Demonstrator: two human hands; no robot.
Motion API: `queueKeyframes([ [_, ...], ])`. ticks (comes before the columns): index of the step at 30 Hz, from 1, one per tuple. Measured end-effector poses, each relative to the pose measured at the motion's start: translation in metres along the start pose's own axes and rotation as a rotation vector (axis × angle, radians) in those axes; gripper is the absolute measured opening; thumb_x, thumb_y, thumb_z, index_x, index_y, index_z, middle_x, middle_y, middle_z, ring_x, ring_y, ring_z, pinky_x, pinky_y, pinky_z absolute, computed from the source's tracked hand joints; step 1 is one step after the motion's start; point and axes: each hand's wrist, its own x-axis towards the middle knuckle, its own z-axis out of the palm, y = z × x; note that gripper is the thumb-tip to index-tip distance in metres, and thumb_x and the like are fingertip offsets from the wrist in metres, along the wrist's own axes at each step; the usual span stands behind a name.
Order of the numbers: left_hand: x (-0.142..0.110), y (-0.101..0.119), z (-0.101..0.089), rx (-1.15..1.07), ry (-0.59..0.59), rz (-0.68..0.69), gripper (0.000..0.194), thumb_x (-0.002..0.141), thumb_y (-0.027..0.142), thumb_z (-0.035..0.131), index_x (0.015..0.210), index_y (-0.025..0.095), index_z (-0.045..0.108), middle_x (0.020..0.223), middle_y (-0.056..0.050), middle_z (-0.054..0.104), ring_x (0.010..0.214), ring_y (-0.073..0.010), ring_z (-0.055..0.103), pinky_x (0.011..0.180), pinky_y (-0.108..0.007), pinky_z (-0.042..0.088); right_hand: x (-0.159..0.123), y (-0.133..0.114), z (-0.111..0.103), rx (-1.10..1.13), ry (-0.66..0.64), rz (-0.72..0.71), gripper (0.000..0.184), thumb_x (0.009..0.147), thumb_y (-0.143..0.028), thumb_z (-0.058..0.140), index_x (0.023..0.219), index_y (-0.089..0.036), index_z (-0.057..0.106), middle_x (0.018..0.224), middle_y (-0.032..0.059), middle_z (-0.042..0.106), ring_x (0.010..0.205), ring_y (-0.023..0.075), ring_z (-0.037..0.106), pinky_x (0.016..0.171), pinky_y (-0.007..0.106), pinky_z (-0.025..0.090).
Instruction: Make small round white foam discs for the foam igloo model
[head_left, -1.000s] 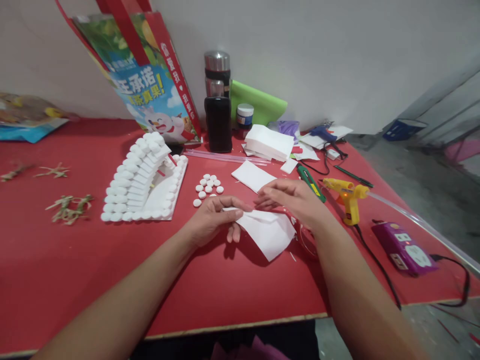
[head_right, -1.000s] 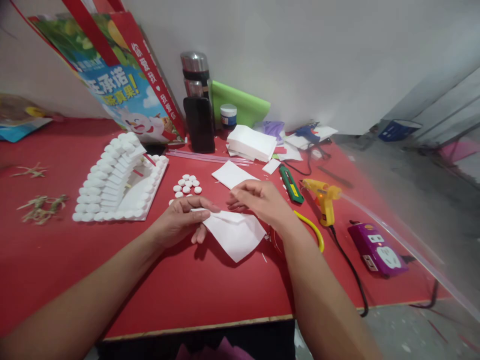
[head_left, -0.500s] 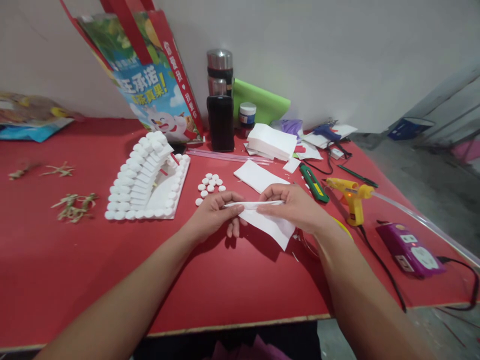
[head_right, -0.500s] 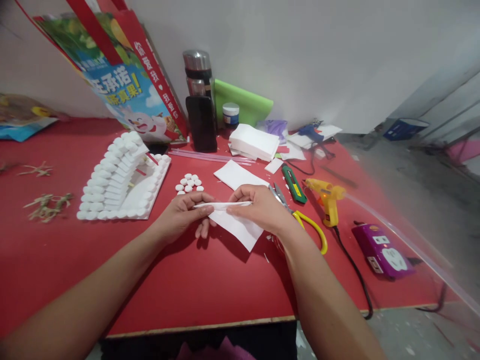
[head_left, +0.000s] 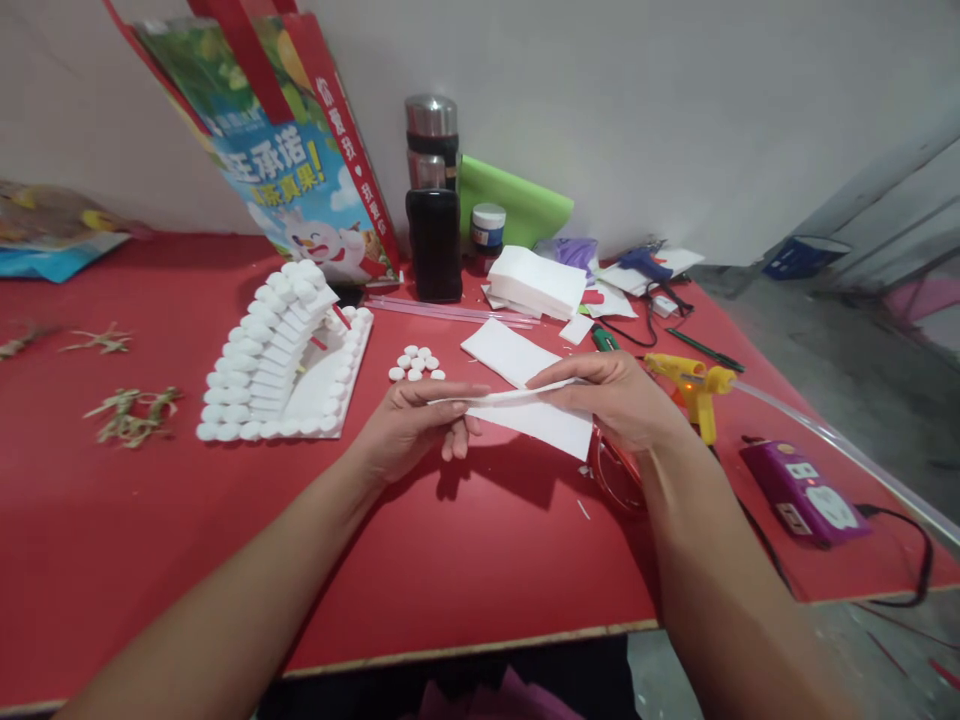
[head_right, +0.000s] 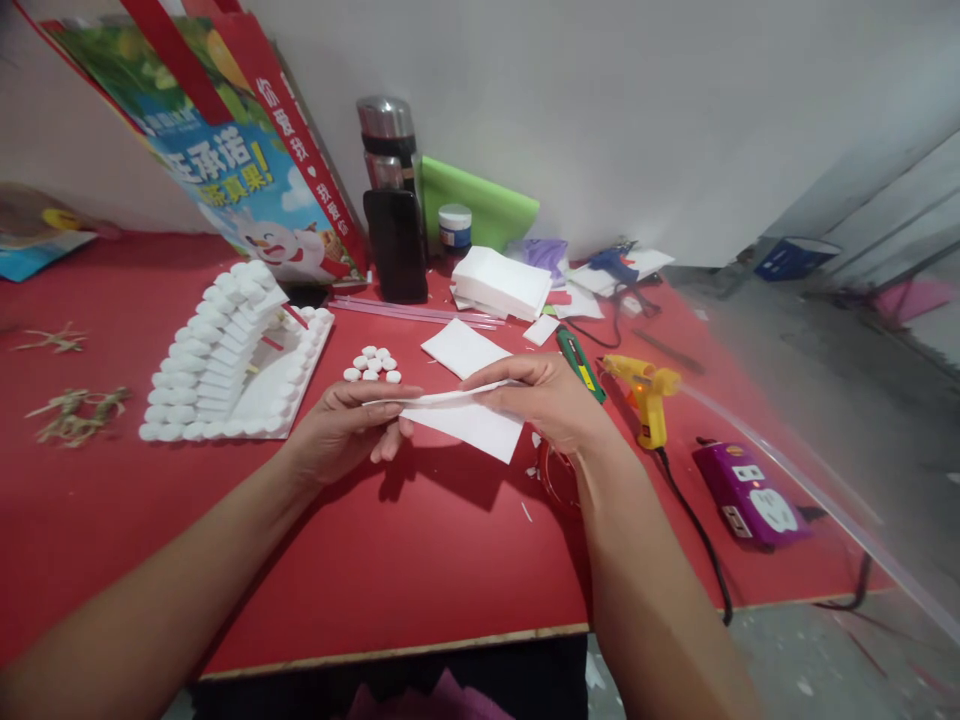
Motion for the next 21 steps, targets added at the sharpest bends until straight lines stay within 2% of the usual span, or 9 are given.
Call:
queueKeyframes([
  [4, 0.0, 0.0, 0.002, -0.02, -0.028, -0.025, 0.028, 0.076, 0.026, 0.091, 0.101, 0.013, 0.087, 0.079, -0.012, 0.082, 0.057, -0.0141, 0.074, 0.055, -0.019, 0.06, -0.001, -0.001, -0.005, -0.025, -0.042, -0.055, 0.014, 0.073, -0.02, 0.08, 0.083, -0.027, 0.087, 0.086, 0.0042, 0.079, 0.078, 0.018, 0.065, 0.067, 0.03, 0.047],
  [9, 0.003, -0.002, 0.001, -0.008, 0.051, -0.006, 0.024, 0.075, 0.025, 0.093, 0.095, 0.013, 0.087, 0.073, -0.009, 0.08, 0.05, -0.0115, 0.07, 0.047, -0.016, 0.055, -0.007, -0.004, -0.027, -0.111, -0.138, -0.107, 0.018, 0.078, -0.014, 0.074, 0.082, -0.025, 0.087, 0.094, 0.005, 0.078, 0.067, 0.0121, 0.057, 0.054, 0.026, 0.039],
  [12, 0.002, 0.0, -0.002, -0.006, 0.006, -0.006, 0.021, 0.078, 0.026, 0.091, 0.092, 0.012, 0.086, 0.068, -0.007, 0.077, 0.043, -0.0091, 0.065, 0.041, -0.013, 0.049, -0.005, -0.003, -0.043, 0.077, -0.047, -0.235, 0.013, 0.078, -0.015, 0.074, 0.077, -0.021, 0.085, 0.09, 0.0065, 0.077, 0.053, 0.0065, 0.045, 0.047, 0.024, 0.032],
  [14, -0.001, 0.002, -0.003, -0.009, -0.066, -0.045, 0.018, 0.08, 0.027, 0.09, 0.09, 0.013, 0.085, 0.066, -0.006, 0.076, 0.04, -0.009, 0.063, 0.039, -0.014, 0.047, 0.0, -0.002, -0.042, 0.241, 0.05, -0.265, 0.009, 0.078, -0.019, 0.075, 0.079, -0.02, 0.084, 0.086, 0.0065, 0.077, 0.051, 0.0065, 0.047, 0.046, 0.023, 0.034],
  [16, -0.004, 0.002, -0.001, 0.003, -0.134, -0.096, 0.018, 0.081, 0.028, 0.089, 0.089, 0.013, 0.084, 0.066, -0.007, 0.076, 0.04, -0.0097, 0.063, 0.039, -0.015, 0.047, 0.004, -0.001, -0.027, 0.329, 0.081, -0.151, 0.014, 0.081, -0.029, 0.077, 0.09, -0.02, 0.082, 0.089, 0.0076, 0.079, 0.064, 0.0122, 0.063, 0.055, 0.024, 0.048],
  [17, -0.005, 0.001, -0.001, 0.016, -0.15, -0.109, 0.019, 0.081, 0.029, 0.088, 0.09, 0.012, 0.084, 0.067, -0.007, 0.076, 0.04, -0.0097, 0.063, 0.039, -0.015, 0.047, 0.005, 0.0, -0.015, 0.341, 0.044, -0.055, 0.021, 0.084, -0.036, 0.077, 0.095, -0.019, 0.081, 0.094, 0.0095, 0.079, 0.074, 0.0165, 0.07, 0.064, 0.028, 0.055],
  [19, -0.008, 0.0, 0.001, 0.062, -0.17, -0.126, 0.021, 0.083, 0.03, 0.087, 0.092, 0.012, 0.082, 0.067, -0.006, 0.076, 0.041, -0.0089, 0.062, 0.04, -0.015, 0.047, 0.004, 0.001, 0.012, 0.332, -0.141, 0.183, 0.039, 0.089, -0.053, 0.074, 0.105, -0.018, 0.076, 0.097, 0.0121, 0.08, 0.085, 0.0231, 0.075, 0.075, 0.035, 0.06],
  [21, -0.01, -0.001, 0.002, 0.118, -0.146, -0.126, 0.023, 0.085, 0.031, 0.086, 0.097, 0.013, 0.079, 0.067, -0.004, 0.075, 0.041, -0.0076, 0.061, 0.041, -0.015, 0.045, -0.001, 0.001, 0.036, 0.283, -0.378, 0.3, 0.048, 0.093, -0.064, 0.068, 0.105, -0.018, 0.074, 0.093, 0.0116, 0.079, 0.081, 0.0235, 0.075, 0.072, 0.035, 0.058],
])
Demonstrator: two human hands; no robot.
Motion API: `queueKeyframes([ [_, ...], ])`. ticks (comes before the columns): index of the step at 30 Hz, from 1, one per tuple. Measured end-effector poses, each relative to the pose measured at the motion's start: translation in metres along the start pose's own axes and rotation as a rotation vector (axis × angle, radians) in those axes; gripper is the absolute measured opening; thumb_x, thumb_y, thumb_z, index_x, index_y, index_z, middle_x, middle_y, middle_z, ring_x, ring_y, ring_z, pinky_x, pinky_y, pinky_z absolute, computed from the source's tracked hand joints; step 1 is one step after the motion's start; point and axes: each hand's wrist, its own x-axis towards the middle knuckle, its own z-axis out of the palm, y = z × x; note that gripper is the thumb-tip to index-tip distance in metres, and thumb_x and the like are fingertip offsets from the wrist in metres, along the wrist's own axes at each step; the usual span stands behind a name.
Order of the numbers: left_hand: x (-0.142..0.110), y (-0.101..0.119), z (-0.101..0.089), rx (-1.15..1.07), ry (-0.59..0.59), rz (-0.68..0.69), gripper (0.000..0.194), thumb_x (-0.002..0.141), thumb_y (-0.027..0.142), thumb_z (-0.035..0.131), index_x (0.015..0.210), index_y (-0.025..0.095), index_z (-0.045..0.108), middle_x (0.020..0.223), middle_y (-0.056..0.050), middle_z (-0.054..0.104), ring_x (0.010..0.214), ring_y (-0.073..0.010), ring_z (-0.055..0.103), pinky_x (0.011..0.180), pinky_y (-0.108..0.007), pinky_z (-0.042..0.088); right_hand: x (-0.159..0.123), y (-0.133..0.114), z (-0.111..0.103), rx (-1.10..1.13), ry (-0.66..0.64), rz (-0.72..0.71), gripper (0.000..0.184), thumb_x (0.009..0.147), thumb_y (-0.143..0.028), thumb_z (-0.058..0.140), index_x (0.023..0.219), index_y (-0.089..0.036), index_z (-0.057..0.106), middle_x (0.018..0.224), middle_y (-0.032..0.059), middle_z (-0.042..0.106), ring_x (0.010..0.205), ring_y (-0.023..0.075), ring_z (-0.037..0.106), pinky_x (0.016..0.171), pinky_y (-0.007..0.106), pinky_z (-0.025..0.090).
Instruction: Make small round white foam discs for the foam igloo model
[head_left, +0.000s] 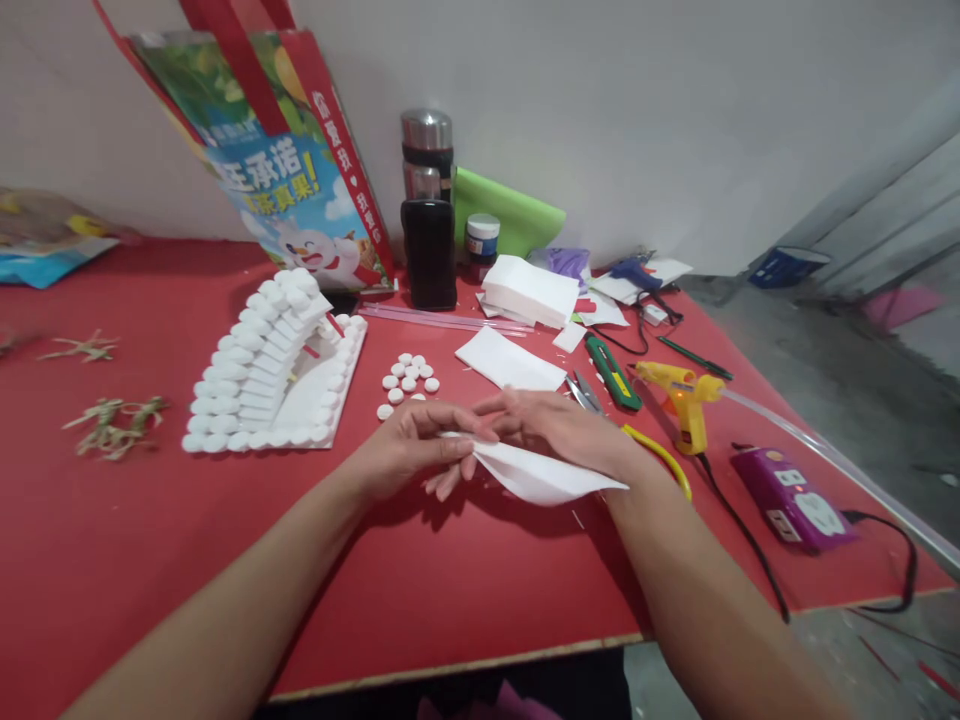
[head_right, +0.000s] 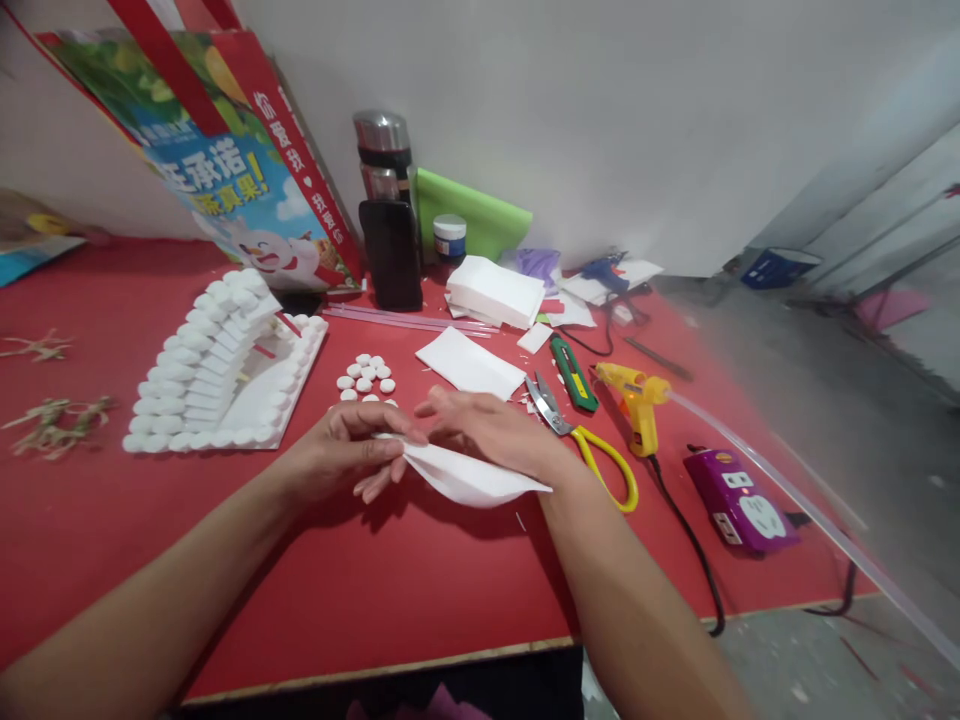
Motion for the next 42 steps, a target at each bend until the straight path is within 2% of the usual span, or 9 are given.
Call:
queueKeyframes([
  [3, -0.001, 0.0, 0.0, 0.132, 0.057, -0.023, 0.025, 0.089, 0.034, 0.081, 0.101, 0.015, 0.071, 0.067, -0.003, 0.074, 0.043, -0.0078, 0.06, 0.041, -0.015, 0.041, 0.002, 0.006, 0.018, -0.024, -0.158, 0.111, 0.049, 0.09, -0.065, 0.071, 0.098, -0.016, 0.071, 0.08, 0.006, 0.073, 0.061, 0.014, 0.064, 0.058, 0.027, 0.049],
  [7, 0.003, 0.002, -0.001, 0.33, 0.092, -0.056, 0.026, 0.092, 0.039, 0.077, 0.097, 0.016, 0.066, 0.06, -0.003, 0.072, 0.045, -0.0128, 0.065, 0.044, -0.019, 0.042, 0.004, 0.005, 0.016, -0.023, -0.117, 0.121, 0.045, 0.083, -0.057, 0.083, 0.084, -0.015, 0.065, 0.068, -0.0044, 0.056, 0.052, 0.0047, 0.04, 0.049, 0.021, 0.03],
  [11, 0.008, 0.001, 0.0, 0.351, 0.182, 0.0, 0.027, 0.086, 0.036, 0.082, 0.096, 0.016, 0.069, 0.065, -0.003, 0.072, 0.055, -0.0155, 0.069, 0.049, -0.022, 0.047, 0.007, 0.005, 0.011, -0.158, -0.001, 0.102, 0.039, 0.089, -0.052, 0.077, 0.082, -0.016, 0.064, 0.069, -0.0046, 0.054, 0.055, 0.0055, 0.042, 0.052, 0.022, 0.031],
  [15, 0.01, -0.003, 0.0, 0.463, 0.22, 0.158, 0.018, 0.084, 0.03, 0.083, 0.091, 0.016, 0.074, 0.079, -0.005, 0.074, 0.068, -0.0155, 0.069, 0.061, -0.026, 0.052, 0.008, 0.007, 0.008, -0.224, 0.095, 0.12, 0.042, 0.085, -0.052, 0.082, 0.078, -0.017, 0.059, 0.067, -0.0046, 0.055, 0.055, 0.0067, 0.046, 0.053, 0.023, 0.035],
  [20, 0.011, -0.003, -0.001, 0.729, 0.247, 0.342, 0.009, 0.091, 0.025, 0.075, 0.088, 0.017, 0.077, 0.085, -0.005, 0.074, 0.078, -0.0172, 0.068, 0.071, -0.03, 0.052, 0.005, 0.003, 0.003, -0.128, 0.077, 0.14, 0.049, 0.076, -0.057, 0.087, 0.079, -0.016, 0.061, 0.065, -0.0037, 0.057, 0.051, 0.0048, 0.042, 0.05, 0.022, 0.03],
  [26, 0.01, -0.001, -0.001, 0.981, 0.208, 0.562, 0.01, 0.098, 0.015, 0.065, 0.092, 0.017, 0.073, 0.087, -0.004, 0.073, 0.081, -0.0156, 0.067, 0.077, -0.029, 0.051, 0.005, 0.001, 0.004, 0.006, 0.113, 0.168, 0.039, 0.078, -0.046, 0.086, 0.079, -0.014, 0.063, 0.066, -0.0036, 0.057, 0.046, 0.0012, 0.035, 0.047, 0.02, 0.021],
  [32, 0.01, -0.003, -0.001, 1.134, 0.178, 0.631, 0.013, 0.101, 0.012, 0.057, 0.092, 0.018, 0.065, 0.088, -0.004, 0.069, 0.083, -0.016, 0.063, 0.077, -0.029, 0.05, 0.012, 0.008, 0.006, 0.041, 0.106, 0.144, 0.027, 0.08, -0.034, 0.078, 0.071, -0.015, 0.06, 0.056, -0.0052, 0.051, 0.042, 0.0017, 0.027, 0.044, 0.021, 0.014],
  [38, 0.01, -0.006, 0.001, 1.312, 0.221, 0.748, 0.017, 0.102, 0.011, 0.047, 0.094, 0.02, 0.059, 0.092, -0.008, 0.066, 0.084, -0.0198, 0.059, 0.075, -0.032, 0.049, 0.024, 0.01, 0.012, 0.246, 0.097, 0.206, 0.021, 0.077, -0.025, 0.069, 0.066, -0.019, 0.052, 0.048, -0.0115, 0.032, 0.043, 0.0024, 0.015, 0.041, 0.018, 0.012],
  [42, 0.011, -0.007, 0.007, 1.194, 0.295, 0.657, 0.013, 0.097, 0.015, 0.053, 0.09, 0.02, 0.062, 0.092, -0.009, 0.068, 0.087, -0.0218, 0.062, 0.079, -0.035, 0.051, 0.028, 0.011, 0.012, 0.247, 0.112, 0.218, 0.018, 0.074, -0.026, 0.068, 0.067, -0.019, 0.053, 0.047, -0.0121, 0.031, 0.044, 0.0032, 0.012, 0.041, 0.019, 0.011],
])
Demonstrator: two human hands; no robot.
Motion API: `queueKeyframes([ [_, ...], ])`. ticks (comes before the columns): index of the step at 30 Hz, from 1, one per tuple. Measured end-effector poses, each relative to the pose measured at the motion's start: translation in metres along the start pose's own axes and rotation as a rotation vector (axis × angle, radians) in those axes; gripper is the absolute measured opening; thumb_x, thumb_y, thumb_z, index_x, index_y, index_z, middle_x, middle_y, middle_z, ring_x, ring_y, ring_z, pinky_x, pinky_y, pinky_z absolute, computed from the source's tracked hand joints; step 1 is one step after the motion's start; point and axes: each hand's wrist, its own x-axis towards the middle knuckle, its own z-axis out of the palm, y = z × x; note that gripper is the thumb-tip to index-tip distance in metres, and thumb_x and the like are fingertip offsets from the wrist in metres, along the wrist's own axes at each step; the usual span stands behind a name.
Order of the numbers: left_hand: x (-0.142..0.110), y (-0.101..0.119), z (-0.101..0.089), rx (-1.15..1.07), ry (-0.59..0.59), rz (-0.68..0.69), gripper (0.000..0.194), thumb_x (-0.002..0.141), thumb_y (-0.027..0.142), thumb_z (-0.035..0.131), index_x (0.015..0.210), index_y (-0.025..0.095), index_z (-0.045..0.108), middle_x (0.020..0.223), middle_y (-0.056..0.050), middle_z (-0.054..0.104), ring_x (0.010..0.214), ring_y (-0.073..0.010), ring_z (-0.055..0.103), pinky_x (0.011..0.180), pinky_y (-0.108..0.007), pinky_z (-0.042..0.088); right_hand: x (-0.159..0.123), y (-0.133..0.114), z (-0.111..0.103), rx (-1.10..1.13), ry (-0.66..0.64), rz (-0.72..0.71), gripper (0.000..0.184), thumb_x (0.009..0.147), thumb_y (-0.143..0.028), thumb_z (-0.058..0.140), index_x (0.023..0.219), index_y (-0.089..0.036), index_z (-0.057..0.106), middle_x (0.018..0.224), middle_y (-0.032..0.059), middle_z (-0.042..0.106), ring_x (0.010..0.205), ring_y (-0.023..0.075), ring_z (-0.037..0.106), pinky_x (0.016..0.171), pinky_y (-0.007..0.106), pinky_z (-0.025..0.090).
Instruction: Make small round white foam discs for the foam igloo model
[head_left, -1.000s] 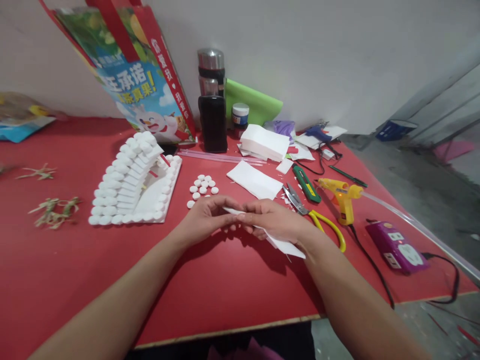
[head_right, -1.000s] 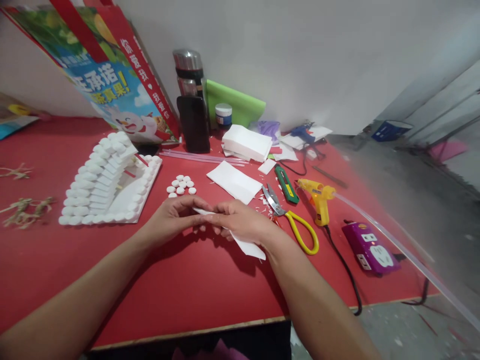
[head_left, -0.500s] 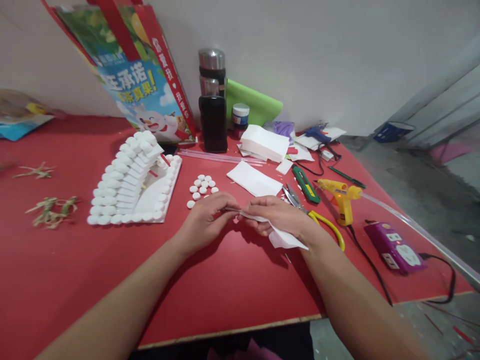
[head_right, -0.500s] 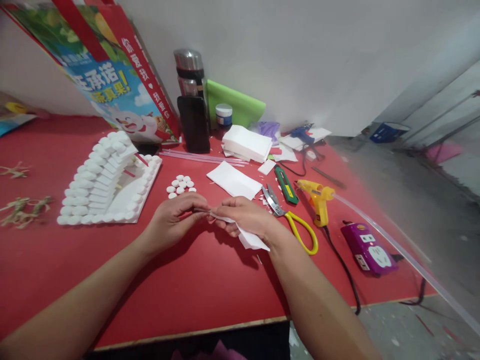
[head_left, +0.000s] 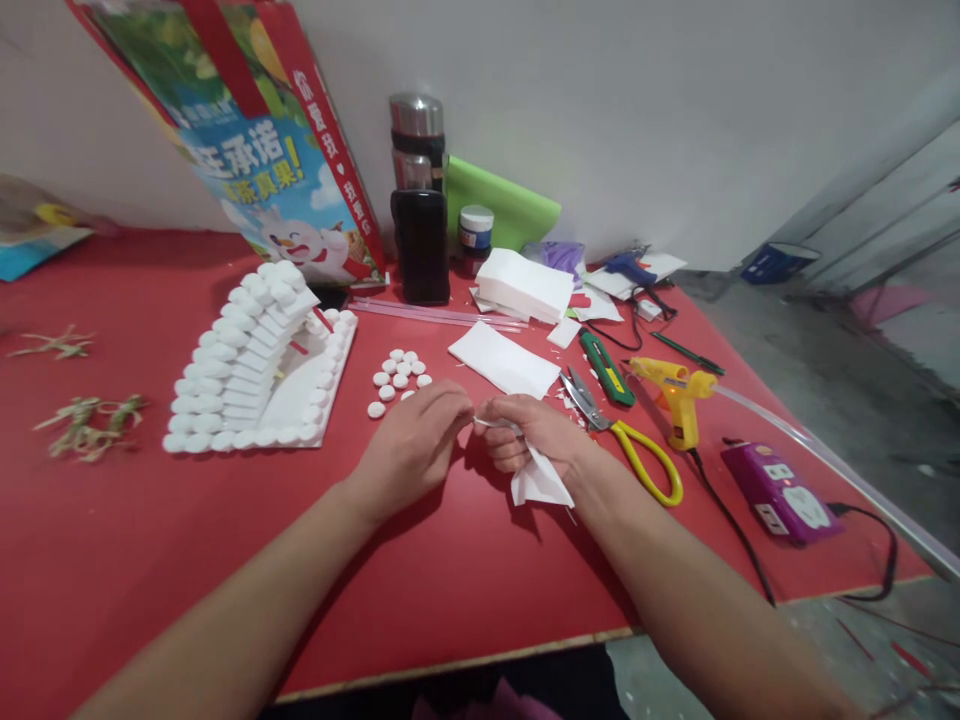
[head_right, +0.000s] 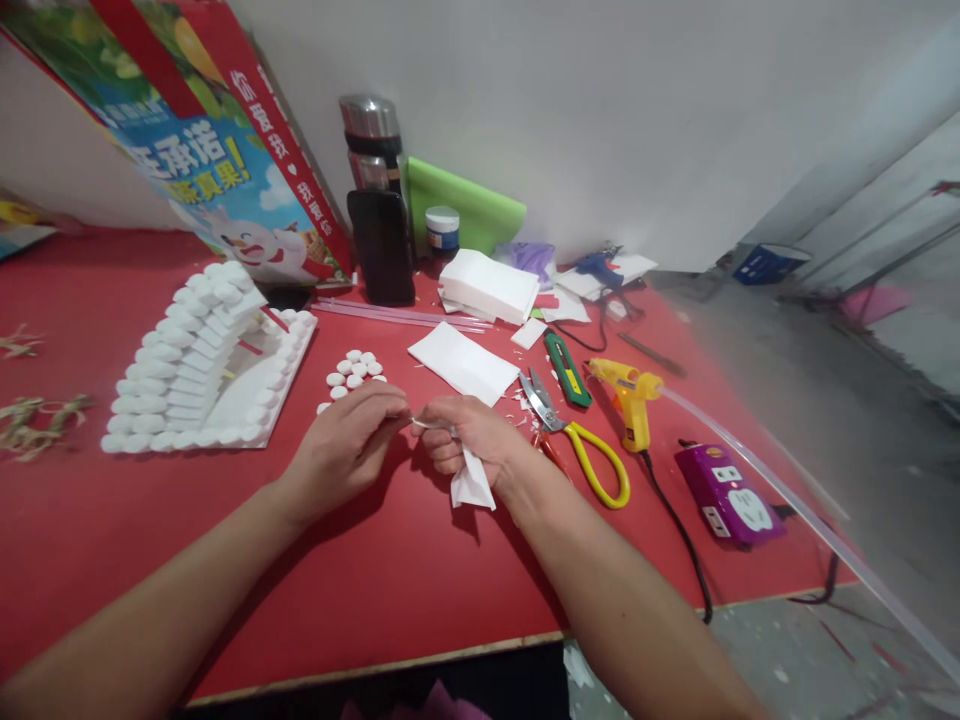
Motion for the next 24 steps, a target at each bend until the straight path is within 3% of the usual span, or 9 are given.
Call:
queueKeyframes([
  [2, 0.001, 0.001, 0.001, -0.248, -0.007, -0.248, 0.004, 0.095, 0.022, 0.06, 0.096, 0.02, 0.064, 0.091, -0.007, 0.07, 0.084, -0.0211, 0.067, 0.078, -0.035, 0.054, -0.001, 0.001, -0.002, -0.097, 0.063, -0.117, 0.02, 0.075, -0.029, 0.068, 0.067, -0.02, 0.053, 0.048, -0.0108, 0.034, 0.044, 0.0046, 0.017, 0.043, 0.021, 0.013],
  [5, 0.003, 0.0, 0.003, -0.722, -0.095, -0.648, 0.02, 0.096, 0.036, 0.063, 0.105, 0.019, 0.064, 0.079, -0.004, 0.071, 0.062, -0.0173, 0.067, 0.056, -0.028, 0.052, -0.003, 0.005, -0.003, -0.531, 0.242, -0.425, 0.017, 0.077, -0.028, 0.064, 0.065, -0.02, 0.055, 0.055, -0.0053, 0.047, 0.053, 0.0087, 0.035, 0.051, 0.023, 0.025],
  [8, 0.003, -0.002, 0.002, -0.901, -0.143, -0.79, 0.025, 0.093, 0.042, 0.069, 0.094, 0.017, 0.065, 0.063, 0.0, 0.066, 0.043, -0.0113, 0.053, 0.04, -0.023, 0.042, -0.006, 0.008, -0.003, -0.959, 0.359, -0.588, 0.019, 0.082, -0.029, 0.059, 0.066, -0.021, 0.055, 0.062, -0.003, 0.052, 0.061, 0.012, 0.043, 0.059, 0.027, 0.029],
  [12, 0.005, 0.0, -0.001, -0.861, -0.128, -0.844, 0.025, 0.084, 0.037, 0.079, 0.089, 0.016, 0.066, 0.06, 0.001, 0.064, 0.042, -0.0114, 0.052, 0.037, -0.024, 0.046, -0.008, 0.012, -0.002, -1.177, 0.389, -0.668, 0.025, 0.088, -0.031, 0.055, 0.068, -0.022, 0.044, 0.061, -0.0041, 0.048, 0.058, 0.0123, 0.041, 0.059, 0.029, 0.025],
  [17, 0.008, 0.004, -0.003, -0.731, -0.131, -0.828, 0.024, 0.083, 0.036, 0.078, 0.087, 0.016, 0.066, 0.059, 0.0, 0.065, 0.044, -0.0134, 0.057, 0.038, -0.024, 0.047, -0.007, 0.014, -0.003, -1.217, 0.416, -0.698, 0.024, 0.089, -0.029, 0.054, 0.069, -0.023, 0.042, 0.061, -0.0041, 0.047, 0.059, 0.0123, 0.039, 0.06, 0.029, 0.024],
  [21, 0.008, 0.006, -0.002, -0.591, -0.109, -0.731, 0.019, 0.087, 0.035, 0.072, 0.086, 0.018, 0.064, 0.057, 0.002, 0.062, 0.048, -0.0131, 0.058, 0.044, -0.022, 0.042, -0.004, 0.014, -0.004, -1.029, 0.409, -0.629, 0.02, 0.084, -0.031, 0.055, 0.067, -0.023, 0.048, 0.061, -0.0043, 0.047, 0.06, 0.0128, 0.041, 0.06, 0.028, 0.028],
  [24, 0.007, 0.007, -0.002, -0.413, -0.053, -0.538, 0.013, 0.089, 0.031, 0.068, 0.084, 0.019, 0.066, 0.068, -0.001, 0.067, 0.06, -0.014, 0.06, 0.055, -0.025, 0.045, -0.005, 0.011, -0.002, -0.773, 0.335, -0.562, 0.015, 0.077, -0.031, 0.056, 0.066, -0.022, 0.052, 0.06, -0.0049, 0.048, 0.058, 0.0115, 0.04, 0.057, 0.026, 0.031],
])
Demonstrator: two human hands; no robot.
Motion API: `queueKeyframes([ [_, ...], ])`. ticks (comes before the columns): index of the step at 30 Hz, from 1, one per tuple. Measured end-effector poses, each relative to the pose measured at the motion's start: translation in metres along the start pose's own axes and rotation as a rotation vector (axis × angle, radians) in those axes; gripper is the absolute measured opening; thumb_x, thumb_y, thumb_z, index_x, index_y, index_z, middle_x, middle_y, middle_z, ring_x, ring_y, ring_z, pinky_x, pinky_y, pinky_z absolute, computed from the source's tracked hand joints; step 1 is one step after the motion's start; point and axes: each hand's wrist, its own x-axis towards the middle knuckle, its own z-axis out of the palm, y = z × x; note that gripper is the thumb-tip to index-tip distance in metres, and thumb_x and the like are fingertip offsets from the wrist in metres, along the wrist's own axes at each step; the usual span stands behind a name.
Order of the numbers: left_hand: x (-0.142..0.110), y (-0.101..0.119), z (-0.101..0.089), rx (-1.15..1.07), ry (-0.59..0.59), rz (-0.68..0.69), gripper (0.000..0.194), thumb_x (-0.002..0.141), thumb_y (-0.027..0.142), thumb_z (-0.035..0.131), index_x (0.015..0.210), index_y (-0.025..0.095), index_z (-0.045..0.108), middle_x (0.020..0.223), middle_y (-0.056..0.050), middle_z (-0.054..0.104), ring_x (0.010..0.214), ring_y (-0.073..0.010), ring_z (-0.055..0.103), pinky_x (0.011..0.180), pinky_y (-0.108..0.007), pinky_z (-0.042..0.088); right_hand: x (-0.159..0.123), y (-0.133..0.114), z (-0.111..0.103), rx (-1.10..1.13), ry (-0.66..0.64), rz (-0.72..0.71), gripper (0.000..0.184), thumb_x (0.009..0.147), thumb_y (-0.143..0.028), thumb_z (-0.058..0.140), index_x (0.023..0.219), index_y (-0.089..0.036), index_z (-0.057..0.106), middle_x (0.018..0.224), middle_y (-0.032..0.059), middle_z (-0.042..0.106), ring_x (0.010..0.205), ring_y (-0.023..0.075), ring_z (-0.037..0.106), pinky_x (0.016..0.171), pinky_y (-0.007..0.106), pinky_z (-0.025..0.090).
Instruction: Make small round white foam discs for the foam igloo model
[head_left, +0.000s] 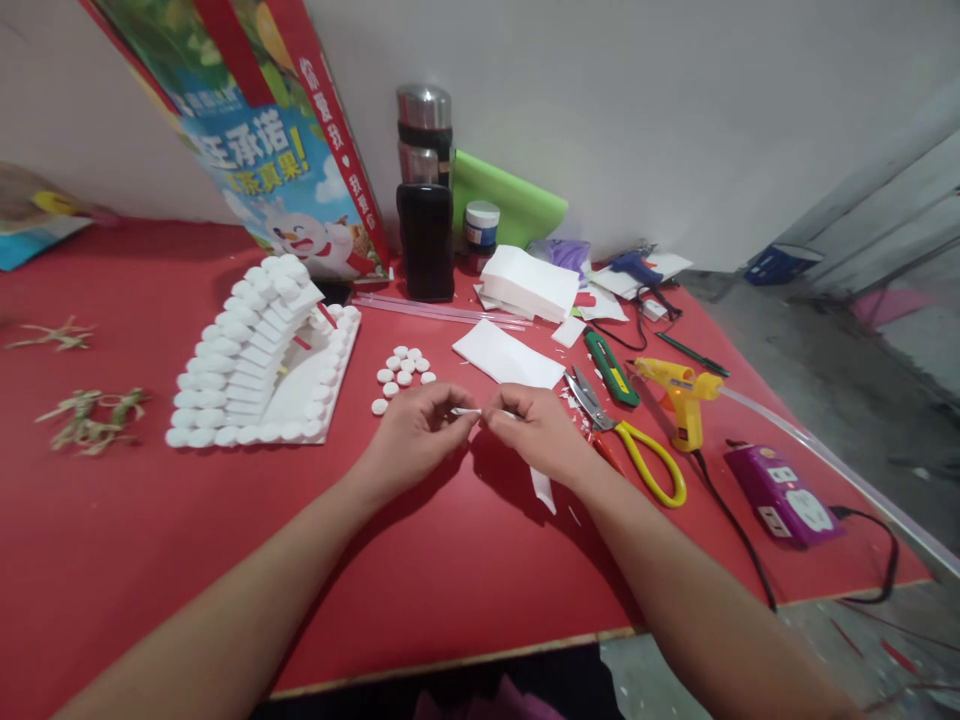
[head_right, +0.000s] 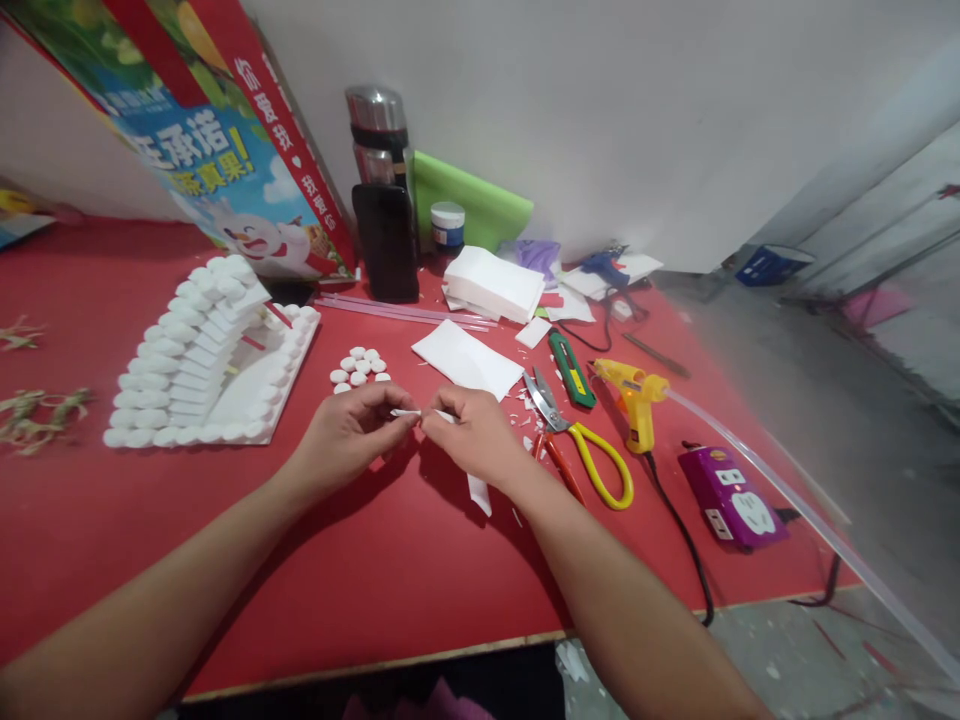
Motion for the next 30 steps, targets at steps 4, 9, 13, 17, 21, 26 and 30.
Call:
queueKeyframes([
  [4, -0.002, -0.002, 0.0, 0.221, 0.033, 0.291, 0.011, 0.092, 0.021, 0.061, 0.083, 0.019, 0.066, 0.081, -0.003, 0.069, 0.074, -0.0164, 0.062, 0.069, -0.028, 0.047, 0.0, -0.003, -0.001, 0.312, -0.077, 0.133, 0.014, 0.072, -0.033, 0.06, 0.064, -0.023, 0.053, 0.049, -0.0084, 0.043, 0.046, 0.0082, 0.032, 0.047, 0.025, 0.026],
  [9, -0.001, -0.008, 0.001, 0.362, 0.011, 0.398, 0.012, 0.098, 0.019, 0.057, 0.088, 0.02, 0.063, 0.083, -0.003, 0.067, 0.075, -0.0163, 0.06, 0.069, -0.028, 0.045, 0.001, 0.001, -0.003, 0.501, -0.136, 0.218, 0.016, 0.071, -0.033, 0.068, 0.068, -0.021, 0.059, 0.046, -0.0095, 0.042, 0.04, 0.0061, 0.029, 0.042, 0.022, 0.02],
  [13, -0.002, -0.009, -0.002, 0.499, -0.041, 0.546, 0.015, 0.101, 0.019, 0.051, 0.093, 0.019, 0.063, 0.088, -0.007, 0.069, 0.082, -0.0199, 0.063, 0.075, -0.031, 0.046, 0.001, 0.001, -0.007, 0.594, -0.222, 0.313, 0.02, 0.069, -0.031, 0.074, 0.067, -0.019, 0.058, 0.047, -0.009, 0.042, 0.041, 0.0036, 0.024, 0.043, 0.021, 0.015],
  [17, -0.005, -0.007, -0.005, 0.603, -0.097, 0.606, 0.021, 0.103, 0.019, 0.046, 0.095, 0.019, 0.066, 0.092, -0.012, 0.071, 0.085, -0.0229, 0.065, 0.078, -0.035, 0.049, 0.001, -0.002, -0.011, 0.692, -0.343, 0.444, 0.025, 0.069, -0.032, 0.074, 0.067, -0.021, 0.053, 0.046, -0.0097, 0.039, 0.041, 0.0034, 0.018, 0.042, 0.02, 0.012],
  [21, -0.005, -0.006, -0.004, 0.415, -0.071, 0.46, 0.014, 0.098, 0.021, 0.053, 0.092, 0.02, 0.066, 0.093, -0.01, 0.072, 0.087, -0.0225, 0.066, 0.079, -0.035, 0.052, 0.0, -0.002, -0.006, 0.538, -0.24, 0.341, 0.02, 0.074, -0.037, 0.069, 0.071, -0.02, 0.059, 0.046, -0.0084, 0.041, 0.041, 0.0058, 0.022, 0.043, 0.023, 0.017],
  [26, -0.004, -0.006, -0.001, -0.316, -0.118, -0.182, 0.017, 0.095, 0.037, 0.06, 0.1, 0.021, 0.061, 0.071, -0.002, 0.067, 0.052, -0.0173, 0.061, 0.044, -0.027, 0.048, -0.007, 0.001, 0.001, -0.112, 0.046, -0.139, 0.014, 0.083, -0.026, 0.061, 0.07, -0.02, 0.061, 0.06, -0.0025, 0.056, 0.057, 0.0119, 0.046, 0.058, 0.026, 0.034],
  [30, -0.003, -0.008, -0.001, -0.535, -0.159, -0.331, 0.022, 0.093, 0.036, 0.066, 0.082, 0.018, 0.062, 0.064, -0.003, 0.067, 0.04, -0.0101, 0.052, 0.036, -0.02, 0.039, -0.011, 0.001, 0.003, -0.36, 0.069, -0.347, 0.02, 0.095, -0.025, 0.056, 0.077, -0.021, 0.064, 0.069, -0.0008, 0.063, 0.062, 0.0128, 0.053, 0.065, 0.027, 0.037],
])
